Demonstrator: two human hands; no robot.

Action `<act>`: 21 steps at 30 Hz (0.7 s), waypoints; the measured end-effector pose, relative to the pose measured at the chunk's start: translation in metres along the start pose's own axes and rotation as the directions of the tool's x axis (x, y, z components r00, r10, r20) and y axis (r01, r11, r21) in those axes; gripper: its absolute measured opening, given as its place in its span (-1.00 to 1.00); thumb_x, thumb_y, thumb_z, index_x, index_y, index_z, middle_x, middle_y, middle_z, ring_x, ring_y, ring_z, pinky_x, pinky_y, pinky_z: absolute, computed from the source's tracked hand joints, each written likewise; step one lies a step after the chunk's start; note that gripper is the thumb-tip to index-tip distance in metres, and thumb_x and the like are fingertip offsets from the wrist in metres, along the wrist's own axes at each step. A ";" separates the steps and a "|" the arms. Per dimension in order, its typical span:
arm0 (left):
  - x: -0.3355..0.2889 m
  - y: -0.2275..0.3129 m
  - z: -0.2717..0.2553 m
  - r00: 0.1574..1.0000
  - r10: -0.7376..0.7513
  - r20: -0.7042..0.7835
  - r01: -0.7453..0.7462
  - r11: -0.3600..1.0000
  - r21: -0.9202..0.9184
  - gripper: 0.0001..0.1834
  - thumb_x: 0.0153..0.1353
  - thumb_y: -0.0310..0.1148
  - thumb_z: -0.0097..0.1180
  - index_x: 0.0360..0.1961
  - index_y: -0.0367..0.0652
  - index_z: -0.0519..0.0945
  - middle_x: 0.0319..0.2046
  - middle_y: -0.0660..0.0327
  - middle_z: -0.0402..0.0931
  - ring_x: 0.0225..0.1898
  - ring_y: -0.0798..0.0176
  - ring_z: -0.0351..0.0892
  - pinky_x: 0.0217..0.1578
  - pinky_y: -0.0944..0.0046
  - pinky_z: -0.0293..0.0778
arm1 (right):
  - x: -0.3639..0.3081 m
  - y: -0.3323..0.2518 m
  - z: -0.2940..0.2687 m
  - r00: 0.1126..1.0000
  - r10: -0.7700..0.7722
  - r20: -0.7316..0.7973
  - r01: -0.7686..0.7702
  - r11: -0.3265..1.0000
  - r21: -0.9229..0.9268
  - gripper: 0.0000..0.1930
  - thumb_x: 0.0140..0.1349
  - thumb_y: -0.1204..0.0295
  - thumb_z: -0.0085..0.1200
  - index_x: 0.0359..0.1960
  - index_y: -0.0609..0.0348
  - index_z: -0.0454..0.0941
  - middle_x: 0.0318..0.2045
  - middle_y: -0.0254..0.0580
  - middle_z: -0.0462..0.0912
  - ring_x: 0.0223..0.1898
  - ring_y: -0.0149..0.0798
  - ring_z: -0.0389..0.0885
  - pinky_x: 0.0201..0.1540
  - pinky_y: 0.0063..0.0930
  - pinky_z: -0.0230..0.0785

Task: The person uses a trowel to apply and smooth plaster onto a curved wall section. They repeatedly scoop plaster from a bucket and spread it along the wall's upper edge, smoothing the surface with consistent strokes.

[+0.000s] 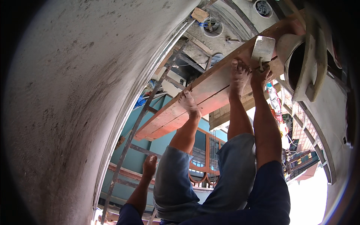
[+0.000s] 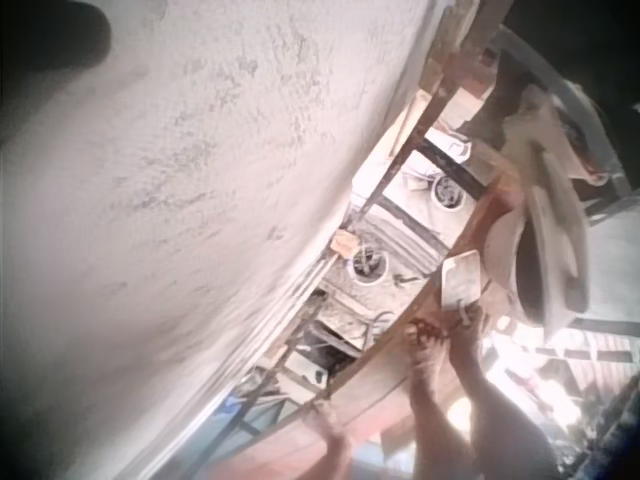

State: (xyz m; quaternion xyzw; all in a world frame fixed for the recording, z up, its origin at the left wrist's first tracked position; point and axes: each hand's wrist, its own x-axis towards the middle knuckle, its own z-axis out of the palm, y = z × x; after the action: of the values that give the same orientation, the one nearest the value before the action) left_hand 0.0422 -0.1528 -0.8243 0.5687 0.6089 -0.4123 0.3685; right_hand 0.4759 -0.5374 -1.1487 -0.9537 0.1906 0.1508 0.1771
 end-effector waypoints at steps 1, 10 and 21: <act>-0.001 -0.001 0.000 0.999 0.035 -0.005 -0.035 0.999 0.034 -0.56 0.45 -0.16 0.12 0.10 -0.35 0.56 -0.20 0.10 0.63 -0.19 0.26 0.64 -0.19 0.23 0.58 | 0.002 0.003 0.000 1.000 0.005 0.008 -0.005 1.000 -0.005 -0.23 0.13 0.18 0.36 0.33 0.05 0.23 0.20 0.04 0.22 0.30 0.18 0.17 0.35 0.09 0.12; 0.019 -0.041 0.003 0.996 -0.086 -0.033 0.080 0.987 -0.142 -0.49 0.44 -0.12 0.12 0.14 -0.40 0.54 -0.10 -0.01 0.65 -0.11 0.17 0.66 -0.06 0.16 0.57 | 0.007 0.011 0.009 0.999 0.042 0.013 -0.042 0.997 0.069 -0.19 0.11 0.12 0.38 0.36 -0.02 0.24 0.19 0.11 0.22 0.27 0.15 0.20 0.35 0.08 0.12; 0.060 -0.038 0.015 0.998 0.063 -0.019 -0.061 0.995 0.077 -0.50 0.43 -0.10 0.12 0.11 -0.37 0.56 -0.02 -0.07 0.63 -0.01 0.04 0.63 0.00 0.13 0.52 | -0.004 -0.008 -0.005 0.996 0.023 0.082 -0.022 1.000 -0.015 -0.29 0.29 0.21 0.16 0.42 0.09 0.14 0.27 0.11 0.19 0.33 0.19 0.21 0.30 0.14 0.16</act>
State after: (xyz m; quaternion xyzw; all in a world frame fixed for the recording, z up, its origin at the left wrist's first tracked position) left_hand -0.0005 -0.1443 -0.8818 0.6053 0.5787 -0.4175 0.3528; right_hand 0.4769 -0.5308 -1.1407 -0.9457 0.1930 0.1933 0.1761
